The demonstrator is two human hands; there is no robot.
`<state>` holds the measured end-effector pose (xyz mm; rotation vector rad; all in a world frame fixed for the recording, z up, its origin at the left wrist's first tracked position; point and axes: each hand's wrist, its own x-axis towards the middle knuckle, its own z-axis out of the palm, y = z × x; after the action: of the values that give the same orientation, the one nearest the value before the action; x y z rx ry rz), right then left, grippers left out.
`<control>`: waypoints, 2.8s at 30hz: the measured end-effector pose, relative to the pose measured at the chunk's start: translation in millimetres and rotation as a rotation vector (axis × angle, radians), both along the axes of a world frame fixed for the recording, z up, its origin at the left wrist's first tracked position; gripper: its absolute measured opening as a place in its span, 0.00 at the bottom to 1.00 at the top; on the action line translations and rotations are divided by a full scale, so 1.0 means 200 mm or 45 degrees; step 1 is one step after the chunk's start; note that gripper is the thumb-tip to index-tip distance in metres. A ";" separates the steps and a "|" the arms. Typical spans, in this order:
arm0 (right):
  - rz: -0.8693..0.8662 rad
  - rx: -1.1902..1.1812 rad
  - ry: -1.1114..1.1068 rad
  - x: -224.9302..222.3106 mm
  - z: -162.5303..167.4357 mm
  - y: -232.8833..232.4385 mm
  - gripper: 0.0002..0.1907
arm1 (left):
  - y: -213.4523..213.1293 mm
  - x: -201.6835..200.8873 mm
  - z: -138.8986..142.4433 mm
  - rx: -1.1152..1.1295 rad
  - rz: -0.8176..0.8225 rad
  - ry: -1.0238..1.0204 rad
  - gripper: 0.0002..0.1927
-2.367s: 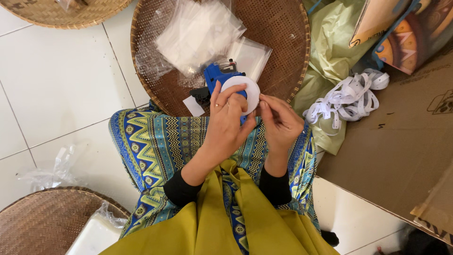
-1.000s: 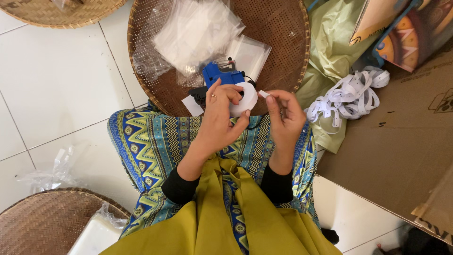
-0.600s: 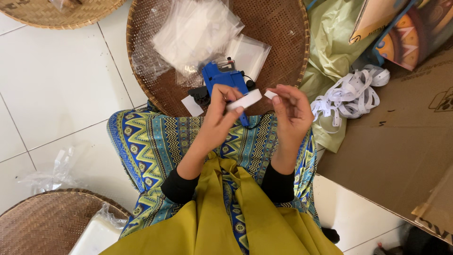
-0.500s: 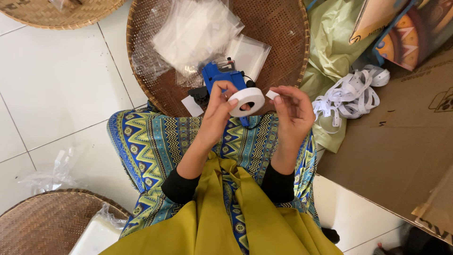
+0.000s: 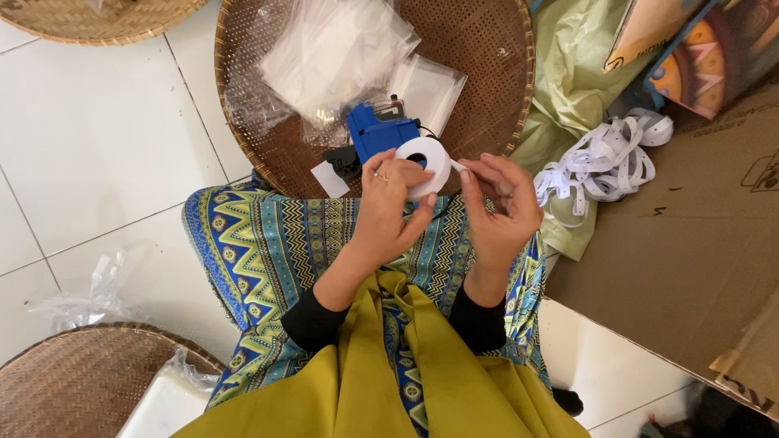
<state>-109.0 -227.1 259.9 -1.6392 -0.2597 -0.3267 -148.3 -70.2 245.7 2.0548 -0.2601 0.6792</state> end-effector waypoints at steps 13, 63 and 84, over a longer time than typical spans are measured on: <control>-0.015 -0.369 -0.268 -0.03 0.13 0.06 0.18 | -0.01 0.00 0.04 0.199 0.092 -0.066 0.17; 0.260 -0.366 -0.346 0.06 0.03 -0.11 0.14 | 0.05 0.06 0.08 -0.403 -0.368 0.376 0.16; 0.216 -0.341 -0.357 -0.01 0.11 -0.06 0.15 | 0.00 -0.02 0.15 -0.470 -0.211 0.292 0.10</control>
<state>-111.8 -239.0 281.3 -1.8183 -0.6754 -0.4053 -151.9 -70.5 276.1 1.7154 -0.1562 0.3543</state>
